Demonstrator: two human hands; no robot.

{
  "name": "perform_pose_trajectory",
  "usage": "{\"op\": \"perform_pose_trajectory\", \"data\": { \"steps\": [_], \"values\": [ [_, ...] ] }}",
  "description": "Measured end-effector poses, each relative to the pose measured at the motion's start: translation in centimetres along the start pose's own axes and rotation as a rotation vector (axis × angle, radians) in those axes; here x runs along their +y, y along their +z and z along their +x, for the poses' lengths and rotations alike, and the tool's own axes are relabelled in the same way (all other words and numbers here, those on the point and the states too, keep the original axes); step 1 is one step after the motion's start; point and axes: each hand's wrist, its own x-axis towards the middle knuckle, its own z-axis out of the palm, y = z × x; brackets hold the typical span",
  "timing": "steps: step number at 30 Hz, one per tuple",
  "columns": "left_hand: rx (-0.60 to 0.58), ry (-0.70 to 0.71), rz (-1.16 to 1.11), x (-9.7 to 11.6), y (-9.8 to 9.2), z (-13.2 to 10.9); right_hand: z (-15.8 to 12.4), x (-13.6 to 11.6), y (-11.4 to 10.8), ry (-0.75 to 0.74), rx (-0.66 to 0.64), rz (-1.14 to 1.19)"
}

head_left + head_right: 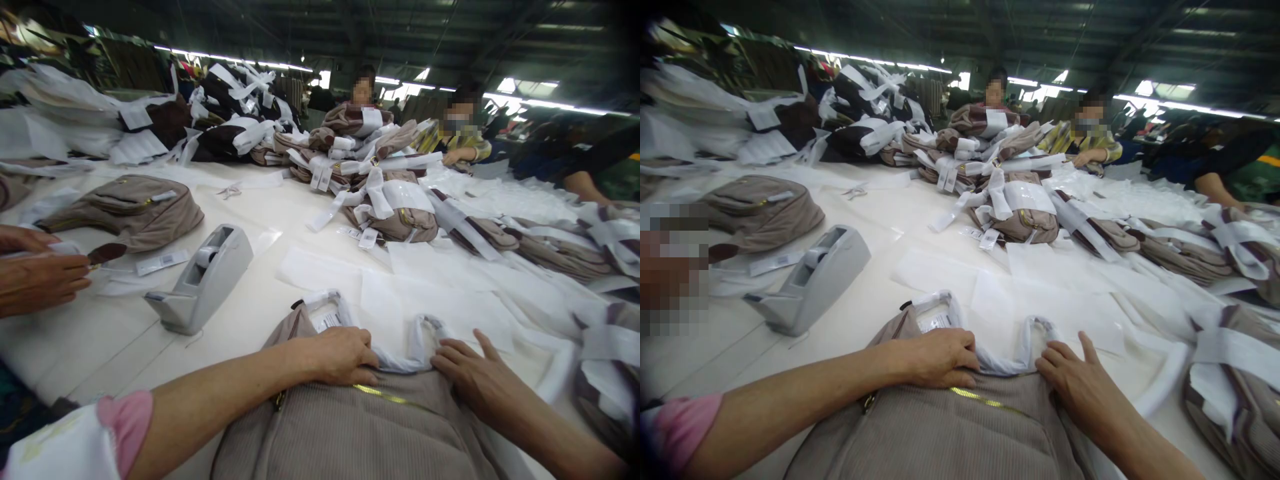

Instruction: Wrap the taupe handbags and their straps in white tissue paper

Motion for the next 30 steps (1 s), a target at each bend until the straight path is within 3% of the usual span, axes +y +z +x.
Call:
{"op": "perform_pose_trajectory", "data": {
  "steps": [7, 11, 13, 15, 18, 20, 24, 30],
  "values": [
    [-0.125, -0.126, -0.103, 0.8, -1.2, 0.8, -1.3, -1.3, 0.1, -0.113, 0.423, 0.008],
    [-0.344, -0.208, -0.238, 0.8, -1.6, 2.1, -2.6, -1.4, 0.6, -0.086, 0.453, -0.084],
    [-0.381, -0.208, -0.277, 0.9, -1.7, 2.6, -3.6, -1.4, 1.3, -0.017, 0.414, -0.117],
    [-0.329, -0.187, -0.249, 1.1, -1.6, 2.9, -4.4, -1.6, 1.9, 0.138, 0.342, -0.038],
    [-0.160, -0.148, -0.197, 1.8, -1.3, 3.4, -4.8, -2.2, 1.8, 0.471, 0.080, 0.284],
    [-0.052, -0.105, -0.210, 2.4, -0.9, 4.0, -3.9, -2.8, 1.2, 0.618, -0.061, 0.462],
    [-0.037, -0.035, -0.227, 3.2, 0.2, 6.2, -1.1, -3.4, 0.5, 0.787, 0.085, 0.668],
    [0.141, -0.171, -0.339, 2.9, 2.3, 10.5, -0.7, -3.9, 1.9, 1.081, 0.293, 1.199]
  ]
}}
